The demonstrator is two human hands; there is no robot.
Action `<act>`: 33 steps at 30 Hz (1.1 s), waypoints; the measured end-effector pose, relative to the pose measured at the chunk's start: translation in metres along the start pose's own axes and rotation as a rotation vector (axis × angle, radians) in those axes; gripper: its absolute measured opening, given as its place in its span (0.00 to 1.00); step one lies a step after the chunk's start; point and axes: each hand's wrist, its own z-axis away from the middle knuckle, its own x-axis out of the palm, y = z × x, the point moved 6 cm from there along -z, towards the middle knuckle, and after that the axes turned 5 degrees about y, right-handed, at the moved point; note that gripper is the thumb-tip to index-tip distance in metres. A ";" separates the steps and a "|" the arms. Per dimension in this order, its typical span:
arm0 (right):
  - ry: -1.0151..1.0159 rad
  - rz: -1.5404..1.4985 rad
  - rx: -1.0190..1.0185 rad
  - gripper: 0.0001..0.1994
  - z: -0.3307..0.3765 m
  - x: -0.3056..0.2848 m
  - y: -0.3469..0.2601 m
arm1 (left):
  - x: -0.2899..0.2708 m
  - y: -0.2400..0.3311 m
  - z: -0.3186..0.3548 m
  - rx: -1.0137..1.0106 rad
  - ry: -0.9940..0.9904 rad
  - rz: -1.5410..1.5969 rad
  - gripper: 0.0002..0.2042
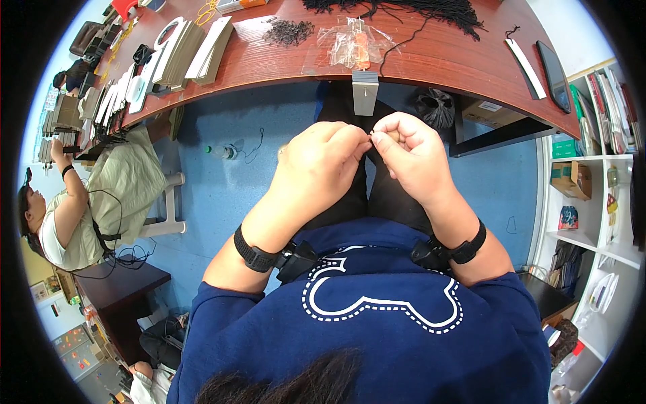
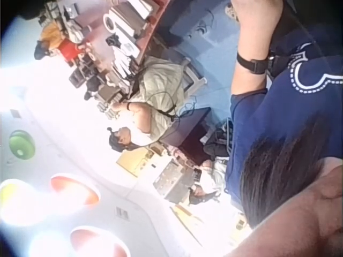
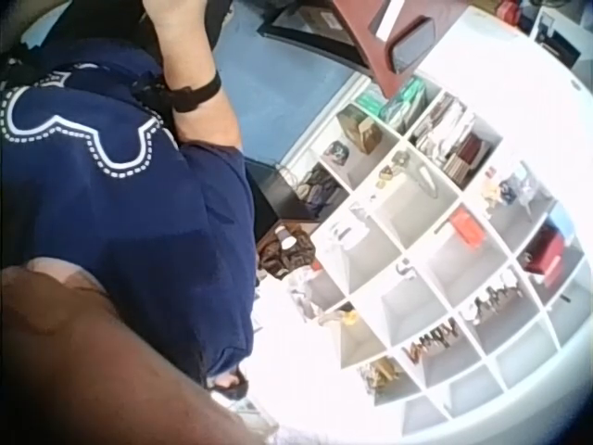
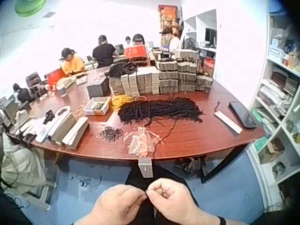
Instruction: Thread string through a stack of product tags and bundle them.
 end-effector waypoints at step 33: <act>-0.017 -0.387 0.102 0.08 -0.005 0.007 0.015 | 0.042 -0.039 0.019 -0.771 0.178 1.162 0.07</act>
